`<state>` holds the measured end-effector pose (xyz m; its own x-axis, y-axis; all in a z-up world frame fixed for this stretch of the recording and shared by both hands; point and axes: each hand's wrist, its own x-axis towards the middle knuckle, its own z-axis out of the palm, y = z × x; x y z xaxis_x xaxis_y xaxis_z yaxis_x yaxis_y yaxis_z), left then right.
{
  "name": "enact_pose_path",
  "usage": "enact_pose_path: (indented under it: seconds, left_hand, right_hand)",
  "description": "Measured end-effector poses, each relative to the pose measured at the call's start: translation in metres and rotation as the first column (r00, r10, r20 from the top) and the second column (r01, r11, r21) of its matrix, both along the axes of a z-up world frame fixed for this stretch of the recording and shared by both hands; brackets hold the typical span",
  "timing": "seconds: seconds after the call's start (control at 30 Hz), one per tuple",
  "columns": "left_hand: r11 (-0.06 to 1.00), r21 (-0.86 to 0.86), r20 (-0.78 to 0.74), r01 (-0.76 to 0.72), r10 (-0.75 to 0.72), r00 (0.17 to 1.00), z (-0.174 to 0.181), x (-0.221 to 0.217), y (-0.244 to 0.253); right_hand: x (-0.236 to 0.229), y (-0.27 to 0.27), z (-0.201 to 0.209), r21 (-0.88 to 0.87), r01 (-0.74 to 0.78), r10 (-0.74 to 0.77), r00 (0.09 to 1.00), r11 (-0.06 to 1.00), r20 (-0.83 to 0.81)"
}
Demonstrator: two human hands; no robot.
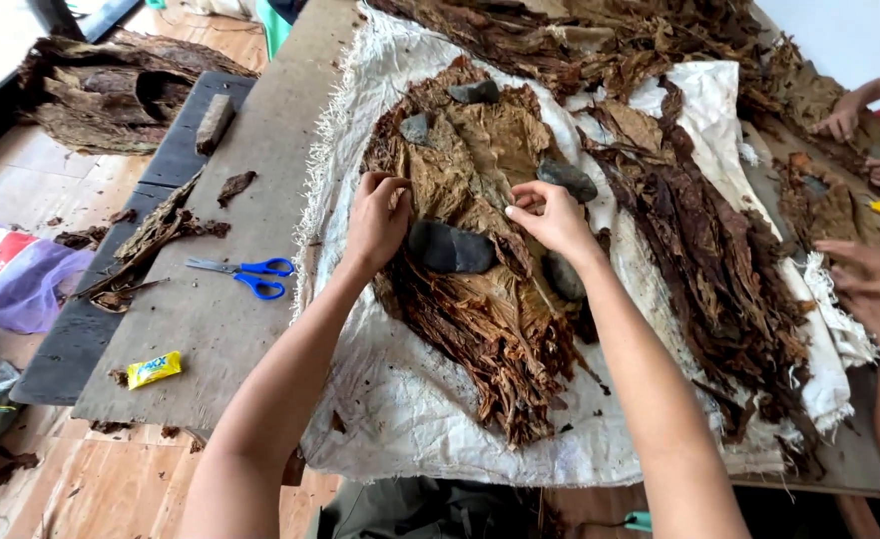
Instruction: The person places stones on a stack of dried brown leaves laid on a white cloth and presses them down with both hands. The person repeatedly lifts and repositions the leaves and stones to flatten the material. Another person works on a similar stack nearby.
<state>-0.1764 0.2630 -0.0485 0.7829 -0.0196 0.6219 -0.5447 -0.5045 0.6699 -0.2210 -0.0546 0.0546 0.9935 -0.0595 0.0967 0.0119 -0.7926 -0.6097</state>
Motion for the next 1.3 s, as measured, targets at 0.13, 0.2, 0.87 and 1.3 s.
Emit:
enact_pose_path:
  seconds: [0.13,0.2,0.87,1.3]
  left_hand:
    - [0.996,-0.073,0.013,0.058,-0.057,0.998,0.017,0.032,-0.027]
    - [0.996,-0.063,-0.016,0.067,-0.068,0.998,0.018,0.063,-0.048]
    - [0.974,-0.219,-0.494,0.056,-0.16,0.854,0.013,0.096,-0.112]
    - [0.575,-0.746,-0.181,0.335,-0.659,0.73,0.029,0.075,-0.168]
  right_hand:
    - [0.026,0.007,-0.009,0.074,-0.054,0.049,0.997,0.996,0.067]
    - [0.034,0.018,-0.011,0.069,-0.081,0.078,0.996,0.994,0.052]
    - [0.022,-0.045,0.03,0.669,-0.161,0.062,0.984,0.726,0.169]
    - [0.063,-0.079,-0.033,0.58,-0.102,0.015,0.988,0.808,0.153]
